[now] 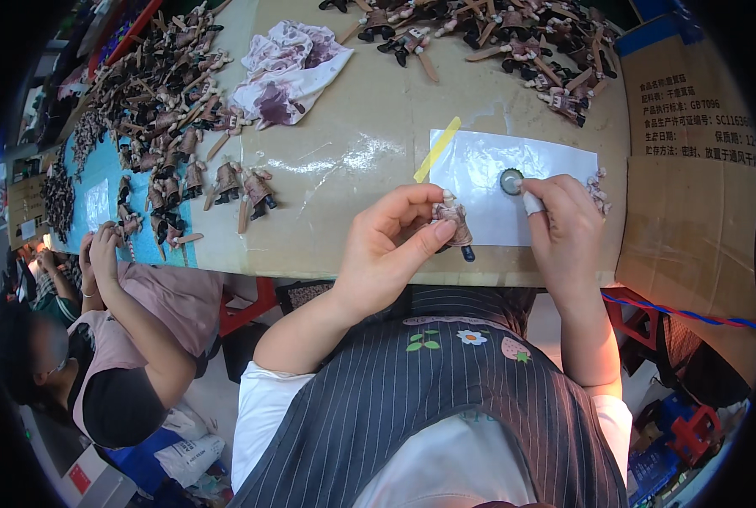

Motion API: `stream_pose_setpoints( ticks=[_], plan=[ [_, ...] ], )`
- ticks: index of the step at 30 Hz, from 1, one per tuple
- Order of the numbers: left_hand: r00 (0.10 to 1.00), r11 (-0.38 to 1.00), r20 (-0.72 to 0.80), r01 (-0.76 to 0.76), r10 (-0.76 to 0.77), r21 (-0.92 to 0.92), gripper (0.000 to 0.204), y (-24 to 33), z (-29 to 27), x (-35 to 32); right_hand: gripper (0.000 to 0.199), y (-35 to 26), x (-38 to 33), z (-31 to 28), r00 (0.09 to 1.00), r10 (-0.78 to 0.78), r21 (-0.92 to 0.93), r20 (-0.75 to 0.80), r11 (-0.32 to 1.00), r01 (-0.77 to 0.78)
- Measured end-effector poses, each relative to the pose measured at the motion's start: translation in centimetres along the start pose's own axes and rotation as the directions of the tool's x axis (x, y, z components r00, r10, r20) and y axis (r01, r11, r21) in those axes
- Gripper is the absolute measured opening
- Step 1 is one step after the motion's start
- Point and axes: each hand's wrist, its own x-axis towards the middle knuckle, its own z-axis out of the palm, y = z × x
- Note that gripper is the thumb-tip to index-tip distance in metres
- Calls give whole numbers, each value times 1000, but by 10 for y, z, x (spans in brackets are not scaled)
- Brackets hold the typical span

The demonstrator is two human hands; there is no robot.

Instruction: The person assembles miniature figurines by picking up figurine bodies and head pieces, applying glue from a bottle cap, and attaching the heads onto the bodies by hand.

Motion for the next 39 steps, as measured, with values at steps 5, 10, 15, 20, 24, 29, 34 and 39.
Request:
stream_pose_setpoints(
  ticks=[5,10,15,20,24,29,34,39],
  plan=[
    [999,999,36,-34,34,-19,29,-8,12,3,22,-11,-6,-24,989,145,400,26,905,-143],
    [990,997,119,-64,69,-40,28,-12,22,1,22,-26,-16,-31,1000,25,552,-16,833,-13],
    [988,996,121,-91,91,-10,27,-14,26,1,22,-25,-23,-28,1000,19,553,-10,833,-11],
    [979,959,189,-127,80,252,25,-14,20,-1,23,-23,-26,-28,1000,-1,517,12,856,-5],
    [917,789,266,-392,296,474,26,-7,24,2,26,-22,-30,-37,993,-92,432,68,900,54],
    [884,689,292,-468,367,553,29,-4,34,-9,31,-24,-34,-44,984,-163,399,68,909,123],
    [810,540,312,-569,496,620,30,-4,43,-20,32,-24,-40,-47,961,-258,482,96,857,181],
    [767,464,374,-623,521,630,28,-3,44,-25,33,-26,-47,-46,952,-303,512,41,824,241]
  ],
)
